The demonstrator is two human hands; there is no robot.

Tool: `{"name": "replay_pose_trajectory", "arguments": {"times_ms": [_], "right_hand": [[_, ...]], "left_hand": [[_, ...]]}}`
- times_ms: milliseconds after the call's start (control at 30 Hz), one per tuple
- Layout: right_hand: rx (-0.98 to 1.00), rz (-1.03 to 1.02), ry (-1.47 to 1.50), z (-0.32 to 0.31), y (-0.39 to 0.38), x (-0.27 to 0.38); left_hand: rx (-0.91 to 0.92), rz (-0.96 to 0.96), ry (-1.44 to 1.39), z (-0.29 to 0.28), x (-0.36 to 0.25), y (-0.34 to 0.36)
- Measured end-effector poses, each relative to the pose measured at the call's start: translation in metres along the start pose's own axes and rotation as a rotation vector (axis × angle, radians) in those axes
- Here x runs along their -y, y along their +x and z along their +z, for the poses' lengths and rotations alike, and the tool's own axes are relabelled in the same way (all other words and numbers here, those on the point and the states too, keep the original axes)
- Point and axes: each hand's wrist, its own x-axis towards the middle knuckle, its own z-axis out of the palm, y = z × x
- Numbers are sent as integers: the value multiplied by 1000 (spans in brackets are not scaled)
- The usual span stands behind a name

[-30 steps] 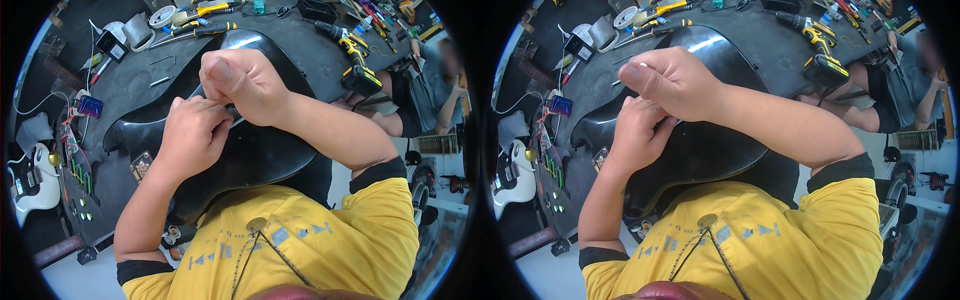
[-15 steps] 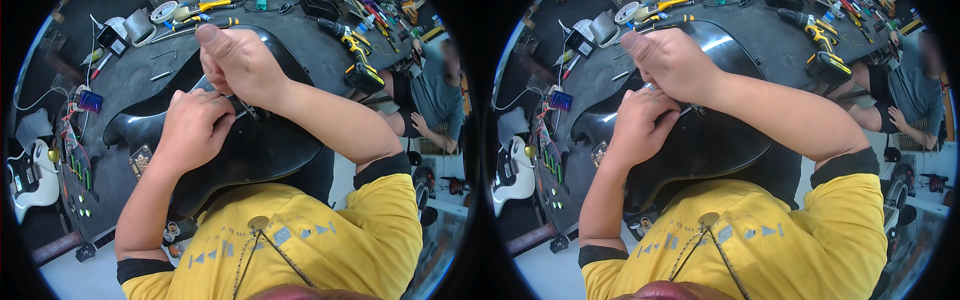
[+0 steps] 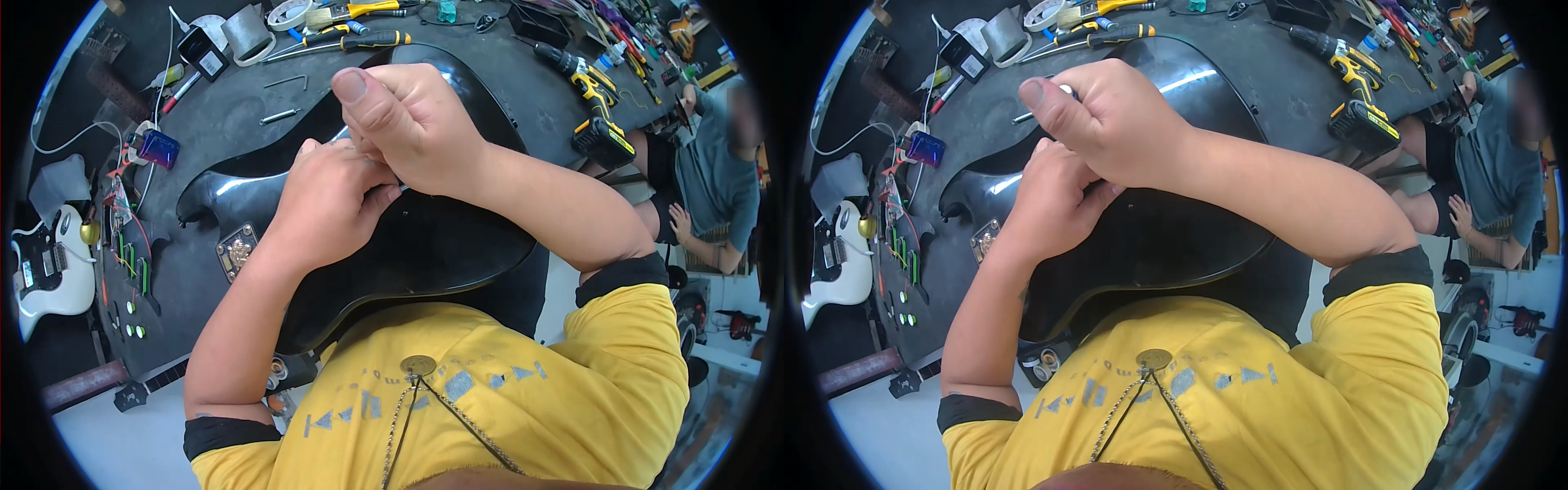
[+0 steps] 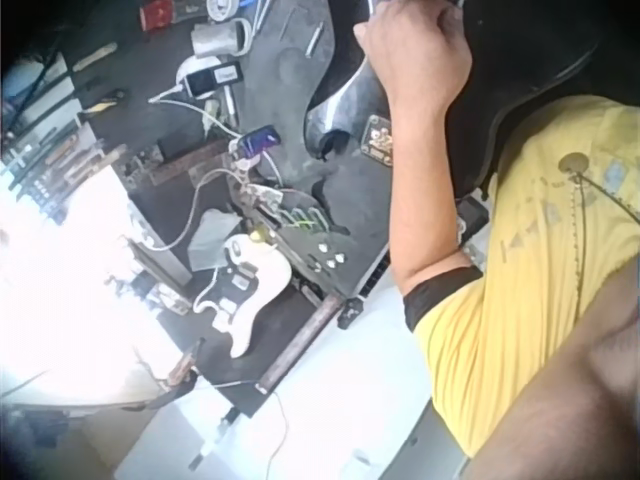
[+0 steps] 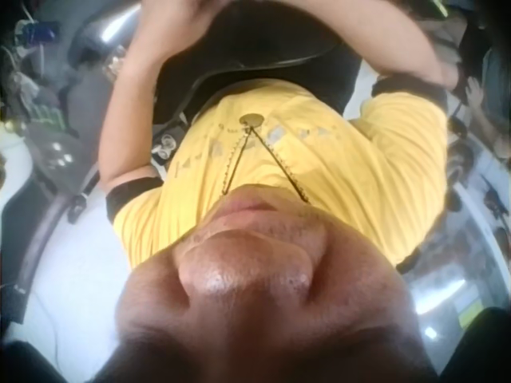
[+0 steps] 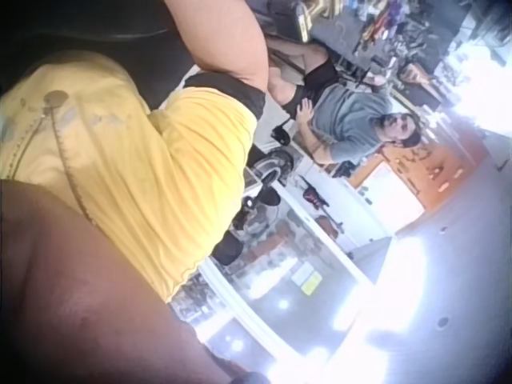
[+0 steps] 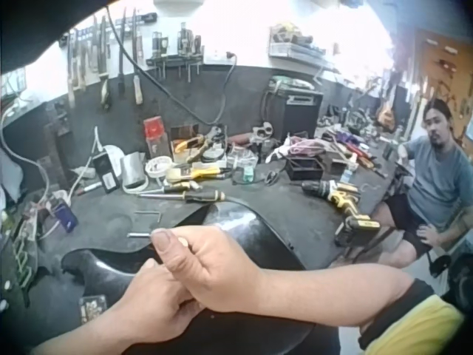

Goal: The person unscrews and removes the back plate and bridge from a black guitar body using a drill and a screwdriver, then handles a guitar pickup and a soldering iron.

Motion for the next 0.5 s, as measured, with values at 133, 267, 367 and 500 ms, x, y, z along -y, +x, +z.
{"name": "replay_pose_trajectory", "arguments": {"times_ms": [133,267,367,500], "right_hand": [[16,-59,-7,-2,0,-5],[-43,-194,13,-6,16,-2],[46,-224,151,-31,35,16],[28,-136,137,-45,37,56]], "left_hand": [[12,-5,28,0,-1,-1],[61,-8,40,-5,2,2],[40,-90,-163,-5,11,-3],[-18,-262,-574,-15,21,-8]]}}
